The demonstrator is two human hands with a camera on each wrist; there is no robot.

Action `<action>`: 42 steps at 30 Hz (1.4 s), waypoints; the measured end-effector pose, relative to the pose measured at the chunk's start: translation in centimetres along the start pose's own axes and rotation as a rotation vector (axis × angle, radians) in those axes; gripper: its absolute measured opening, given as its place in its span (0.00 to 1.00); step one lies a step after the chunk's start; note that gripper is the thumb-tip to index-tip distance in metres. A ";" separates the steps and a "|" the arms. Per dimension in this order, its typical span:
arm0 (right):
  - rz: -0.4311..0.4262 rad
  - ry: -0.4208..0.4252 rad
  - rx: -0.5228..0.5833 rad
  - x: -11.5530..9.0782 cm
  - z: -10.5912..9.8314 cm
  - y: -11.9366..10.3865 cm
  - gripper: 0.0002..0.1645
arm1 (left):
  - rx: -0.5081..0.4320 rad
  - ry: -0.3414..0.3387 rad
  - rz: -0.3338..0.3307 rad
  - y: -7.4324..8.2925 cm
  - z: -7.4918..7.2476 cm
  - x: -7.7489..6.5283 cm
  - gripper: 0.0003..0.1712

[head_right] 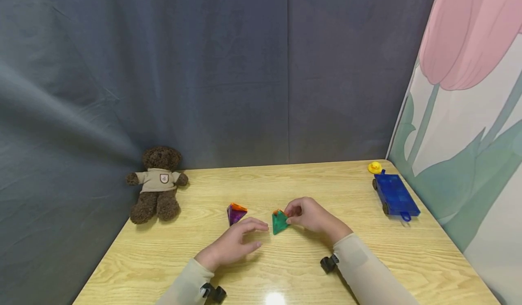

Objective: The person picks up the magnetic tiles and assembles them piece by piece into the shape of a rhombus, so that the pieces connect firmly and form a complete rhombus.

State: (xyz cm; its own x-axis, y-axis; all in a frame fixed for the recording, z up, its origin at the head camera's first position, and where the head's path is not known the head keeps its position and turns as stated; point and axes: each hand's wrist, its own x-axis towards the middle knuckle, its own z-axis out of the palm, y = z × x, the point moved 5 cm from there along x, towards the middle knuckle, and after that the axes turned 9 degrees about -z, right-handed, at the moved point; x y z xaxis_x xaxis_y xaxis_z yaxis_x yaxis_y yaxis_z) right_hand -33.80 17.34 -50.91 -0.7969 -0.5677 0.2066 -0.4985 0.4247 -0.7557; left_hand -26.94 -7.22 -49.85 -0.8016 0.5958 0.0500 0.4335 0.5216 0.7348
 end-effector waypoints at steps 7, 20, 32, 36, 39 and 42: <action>0.039 0.044 -0.031 -0.2 -0.9 0.6 0.07 | -0.067 0.110 0.091 0.9 -1.4 -0.3 0.23; 0.067 0.114 -0.028 -0.7 -2.3 2.0 0.07 | -0.169 0.402 0.044 -1.4 -5.7 -0.9 0.22; 0.093 0.162 -0.047 -0.9 -2.9 2.5 0.06 | -0.264 0.368 -0.088 -5.2 -6.9 -0.9 0.26; 0.100 0.165 -0.049 -0.9 -3.0 2.7 0.07 | -0.282 0.354 -0.104 -6.3 -6.8 -0.9 0.32; 0.100 0.166 -0.047 -0.9 -3.0 2.8 0.07 | -0.272 0.314 -0.145 -7.1 -6.6 -0.9 0.36; 0.101 0.164 -0.042 -0.9 -3.0 3.0 0.07 | -0.270 0.272 -0.190 -7.7 -6.3 -0.9 0.38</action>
State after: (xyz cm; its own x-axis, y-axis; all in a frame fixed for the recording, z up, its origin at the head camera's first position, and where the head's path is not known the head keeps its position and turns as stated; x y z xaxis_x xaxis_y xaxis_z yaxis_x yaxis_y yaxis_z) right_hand -35.61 21.23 -51.54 -0.8866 -0.3997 0.2326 -0.4245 0.5041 -0.7521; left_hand -32.17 -15.57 -51.31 -0.9520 0.3025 0.0467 0.1732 0.4066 0.8970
